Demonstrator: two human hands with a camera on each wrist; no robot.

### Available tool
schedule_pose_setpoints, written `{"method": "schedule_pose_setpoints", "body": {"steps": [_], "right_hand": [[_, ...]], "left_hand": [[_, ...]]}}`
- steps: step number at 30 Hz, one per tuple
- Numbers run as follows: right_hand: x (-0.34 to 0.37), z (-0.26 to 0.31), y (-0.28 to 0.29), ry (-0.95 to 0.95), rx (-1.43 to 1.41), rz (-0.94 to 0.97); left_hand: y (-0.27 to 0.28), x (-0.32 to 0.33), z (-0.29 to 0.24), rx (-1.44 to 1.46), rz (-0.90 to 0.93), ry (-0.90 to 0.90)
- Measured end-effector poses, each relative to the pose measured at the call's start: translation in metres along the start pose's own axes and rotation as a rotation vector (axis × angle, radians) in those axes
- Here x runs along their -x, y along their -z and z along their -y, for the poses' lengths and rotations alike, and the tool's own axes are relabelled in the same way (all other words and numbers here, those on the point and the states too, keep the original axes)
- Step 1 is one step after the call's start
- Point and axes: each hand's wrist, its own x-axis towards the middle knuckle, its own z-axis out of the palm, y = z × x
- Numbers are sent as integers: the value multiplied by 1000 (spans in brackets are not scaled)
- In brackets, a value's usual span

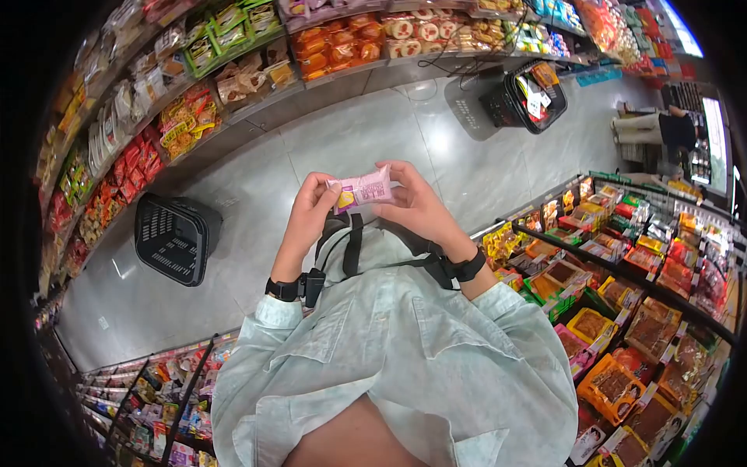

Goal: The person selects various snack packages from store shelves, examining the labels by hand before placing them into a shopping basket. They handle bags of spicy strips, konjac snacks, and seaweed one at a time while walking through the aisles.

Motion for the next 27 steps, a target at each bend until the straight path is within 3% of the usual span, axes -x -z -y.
{"method": "schedule_pose_setpoints", "body": {"steps": [5, 8, 14, 20, 25, 27], "right_hand": [[29, -21, 68, 64, -120, -70], [61, -31, 116, 93, -146, -197], [129, -93, 231, 140, -617, -429], [163, -79, 296, 123, -715, -525], [130, -64, 308, 133, -767, -368], [104, -56, 306, 53, -575, -298]], "left_hand": [[-67, -17, -8, -153, 99, 58], [-124, -32, -1, -137, 271, 68], [-259, -48, 8, -330, 532, 171], [-333, -56, 2, -472, 728, 121], [-327, -81, -6, -421, 509, 144], [-317, -96, -15, -345, 411, 141]]}}
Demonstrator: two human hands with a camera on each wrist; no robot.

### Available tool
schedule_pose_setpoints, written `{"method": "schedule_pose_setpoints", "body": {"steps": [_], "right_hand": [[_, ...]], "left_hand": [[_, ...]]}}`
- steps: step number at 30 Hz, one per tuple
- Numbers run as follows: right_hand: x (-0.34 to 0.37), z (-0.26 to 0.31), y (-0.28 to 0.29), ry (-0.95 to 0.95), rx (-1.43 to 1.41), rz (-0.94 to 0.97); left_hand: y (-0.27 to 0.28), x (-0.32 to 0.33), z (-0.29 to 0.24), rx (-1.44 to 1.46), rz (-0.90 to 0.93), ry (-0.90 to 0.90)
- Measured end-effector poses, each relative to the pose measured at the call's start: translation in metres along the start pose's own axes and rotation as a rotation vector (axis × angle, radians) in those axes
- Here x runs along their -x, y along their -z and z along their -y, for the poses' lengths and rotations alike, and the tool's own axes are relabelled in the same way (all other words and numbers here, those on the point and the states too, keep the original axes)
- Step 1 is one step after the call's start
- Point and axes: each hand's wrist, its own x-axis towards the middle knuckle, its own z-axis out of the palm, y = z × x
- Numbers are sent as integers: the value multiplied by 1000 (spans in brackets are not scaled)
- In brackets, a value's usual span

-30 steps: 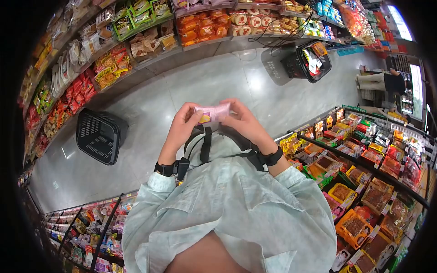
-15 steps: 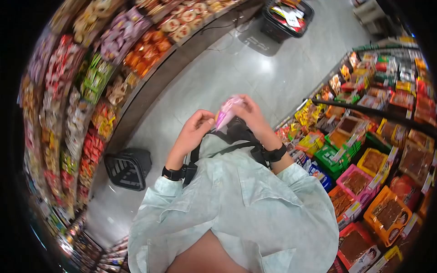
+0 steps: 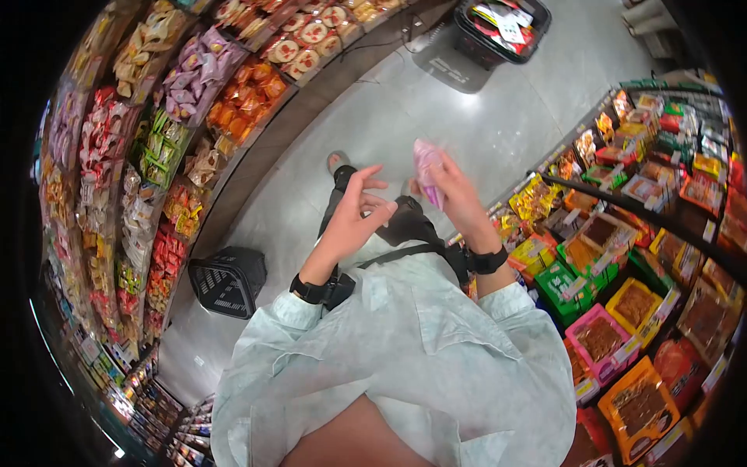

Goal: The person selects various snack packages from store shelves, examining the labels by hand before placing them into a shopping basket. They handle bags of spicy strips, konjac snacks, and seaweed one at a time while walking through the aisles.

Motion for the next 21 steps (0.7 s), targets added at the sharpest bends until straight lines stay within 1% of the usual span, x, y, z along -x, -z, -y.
{"method": "schedule_pose_setpoints", "body": {"steps": [1, 4, 5, 8, 9, 11, 14, 15, 18, 21], "right_hand": [[-14, 2, -10, -27, 104, 32], [-52, 8, -58, -10, 496, 84], [-70, -4, -64, 41, 519, 103], [-109, 4, -106, 14, 569, 99], [-123, 6, -118, 30, 604, 117], [-150, 7, -138, 58, 671, 158], [-184, 19, -185, 26, 759, 219], [-197, 20, -199, 5, 742, 250], [-228, 20, -236, -37, 748, 312], [-254, 21, -257, -105, 742, 369]], "left_hand": [[10, -6, 1, 42, -16, -14], [45, -27, -8, -54, -96, -135], [62, -37, -3, -79, -65, -214], [113, -59, -5, -99, -82, -285], [131, -62, -9, -55, -82, -231], [166, -61, -17, -54, -97, -204], [222, -58, -26, -80, -133, -169], [239, -56, -26, -86, -147, -148], [283, -60, -5, 91, -163, -44], [312, -62, 24, 225, -292, -40]]}}
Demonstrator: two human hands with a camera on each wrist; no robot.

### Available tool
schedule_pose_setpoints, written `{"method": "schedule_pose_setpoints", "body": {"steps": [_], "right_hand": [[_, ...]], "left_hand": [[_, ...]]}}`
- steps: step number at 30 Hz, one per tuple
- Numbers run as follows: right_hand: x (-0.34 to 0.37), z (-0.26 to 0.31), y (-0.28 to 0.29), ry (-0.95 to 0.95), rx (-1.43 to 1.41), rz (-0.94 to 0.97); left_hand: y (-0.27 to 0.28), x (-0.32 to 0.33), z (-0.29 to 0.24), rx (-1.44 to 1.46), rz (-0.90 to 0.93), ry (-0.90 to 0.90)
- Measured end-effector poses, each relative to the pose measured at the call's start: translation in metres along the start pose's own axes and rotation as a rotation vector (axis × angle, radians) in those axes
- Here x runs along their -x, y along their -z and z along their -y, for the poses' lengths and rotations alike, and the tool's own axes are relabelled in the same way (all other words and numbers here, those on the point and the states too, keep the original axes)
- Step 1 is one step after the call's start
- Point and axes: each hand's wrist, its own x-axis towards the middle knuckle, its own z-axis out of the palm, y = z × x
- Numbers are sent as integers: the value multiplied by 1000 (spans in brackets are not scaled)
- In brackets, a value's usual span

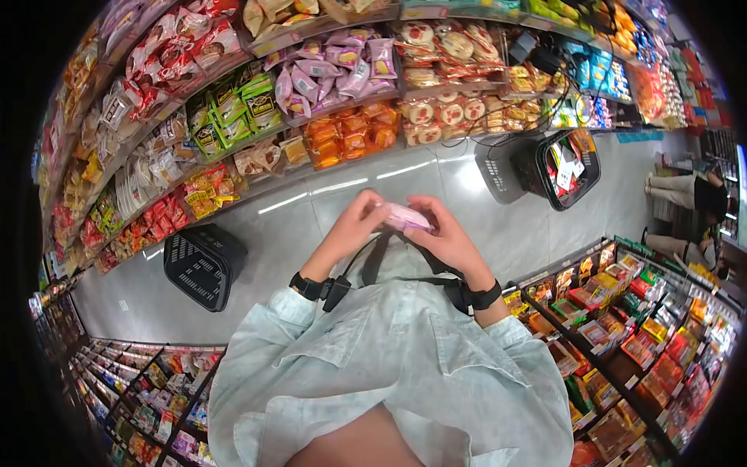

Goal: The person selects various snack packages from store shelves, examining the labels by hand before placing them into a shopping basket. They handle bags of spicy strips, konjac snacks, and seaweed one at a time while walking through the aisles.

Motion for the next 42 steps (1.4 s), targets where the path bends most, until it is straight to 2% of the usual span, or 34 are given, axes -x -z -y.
{"method": "schedule_pose_setpoints", "body": {"steps": [4, 7, 11, 15, 18, 23, 28, 30, 31, 38, 40, 42], "right_hand": [[-37, 1, 9, -64, -43, 7], [-62, 2, 29, -98, 7, 23], [-104, 12, 61, -76, 4, 68], [-148, 39, 96, -19, -17, 83], [-183, 48, 127, 79, -2, 69], [-230, 52, 175, 59, -65, 31], [-260, 56, 210, 21, -103, 51], [-272, 50, 221, 19, -113, 61], [-280, 43, 224, 25, -114, 63], [-313, 51, 229, -5, -99, 127], [-317, 53, 228, -1, -78, 101], [-317, 53, 222, 8, -23, 59]], "left_hand": [[34, -15, 8, 179, -196, 131], [49, -27, 1, 417, -454, 231], [68, -61, -6, 678, -655, 207], [96, -113, -6, 835, -740, 262], [106, -152, -27, 748, -830, 266], [114, -200, -45, 663, -937, 330], [96, -220, -57, 651, -976, 303], [96, -222, -52, 593, -906, 333], [98, -223, -52, 564, -869, 343], [120, -240, -42, 440, -929, 515], [111, -248, -52, 364, -983, 568], [114, -249, -44, 367, -957, 559]]}}
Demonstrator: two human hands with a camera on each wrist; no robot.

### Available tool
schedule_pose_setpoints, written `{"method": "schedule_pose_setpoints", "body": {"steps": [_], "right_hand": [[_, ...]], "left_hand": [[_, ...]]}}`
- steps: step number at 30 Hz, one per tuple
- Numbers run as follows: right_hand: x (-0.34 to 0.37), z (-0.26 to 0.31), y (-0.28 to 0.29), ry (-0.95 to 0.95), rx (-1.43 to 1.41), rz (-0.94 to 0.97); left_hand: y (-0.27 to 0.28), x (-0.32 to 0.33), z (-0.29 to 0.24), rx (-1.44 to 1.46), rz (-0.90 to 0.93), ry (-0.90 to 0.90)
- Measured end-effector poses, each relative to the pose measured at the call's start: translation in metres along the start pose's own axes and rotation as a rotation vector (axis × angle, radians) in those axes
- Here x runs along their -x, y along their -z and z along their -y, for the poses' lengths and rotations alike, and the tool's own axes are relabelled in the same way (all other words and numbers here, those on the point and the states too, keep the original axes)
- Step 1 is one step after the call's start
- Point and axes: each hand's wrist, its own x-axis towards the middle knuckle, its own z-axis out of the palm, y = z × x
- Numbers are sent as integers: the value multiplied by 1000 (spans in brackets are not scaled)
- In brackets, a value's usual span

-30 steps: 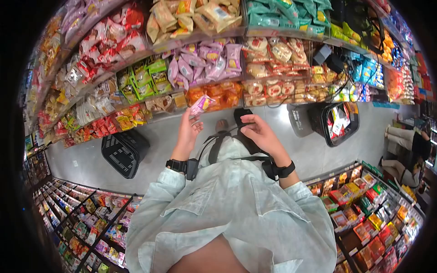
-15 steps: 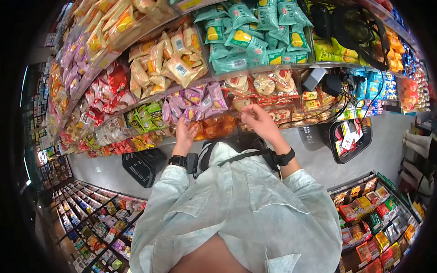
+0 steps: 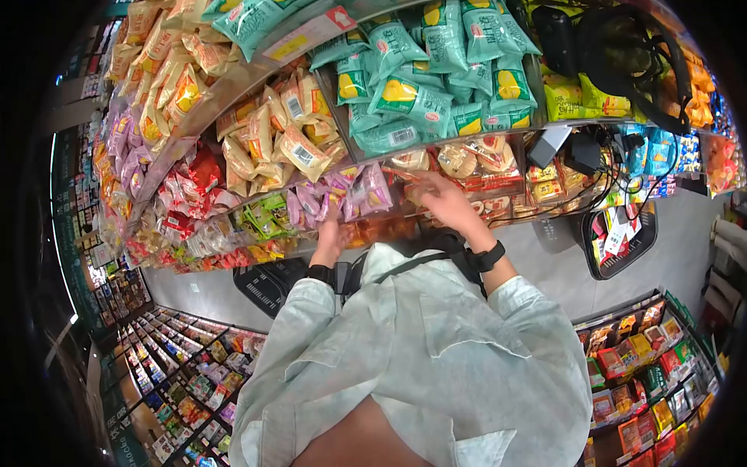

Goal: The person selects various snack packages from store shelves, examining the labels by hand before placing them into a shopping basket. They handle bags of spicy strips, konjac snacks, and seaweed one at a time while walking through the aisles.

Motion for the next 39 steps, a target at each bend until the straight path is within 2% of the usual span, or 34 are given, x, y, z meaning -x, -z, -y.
{"method": "schedule_pose_setpoints", "body": {"steps": [3, 8, 14, 17, 20, 23, 26, 29, 32, 33, 35, 37, 39], "right_hand": [[3, 0, -5, 31, -98, -34], [20, 19, -6, 100, -81, -161], [51, 50, -29, 276, -123, -387], [71, 49, -51, 315, -122, -429], [94, 44, -77, 297, -74, -495], [111, 25, -100, 314, -94, -554], [134, 10, -124, 309, -54, -634], [161, 8, -154, 272, -34, -714], [198, 2, -179, 267, 85, -814], [211, -2, -186, 250, 80, -850], [235, -8, -196, 232, 57, -949], [256, 0, -212, 197, 12, -1056], [276, -7, -219, 192, 10, -1114]], "left_hand": [[5, 1, 1, 12, 52, 2], [15, 33, -14, -30, 88, -29], [57, 21, -10, -33, 260, -171], [71, 19, -14, -67, 312, -236], [74, 22, -17, -305, 276, -463], [78, -14, 5, -556, 184, -714], [80, 3, -16, -785, 157, -753], [76, -18, -3, -821, 133, -847], [81, 6, -14, -622, 252, -803], [80, -11, -4, -582, 287, -832], [80, -30, 14, -444, 403, -766], [84, -18, 21, -249, 526, -637], [90, -13, 30, -415, 570, -693]]}}
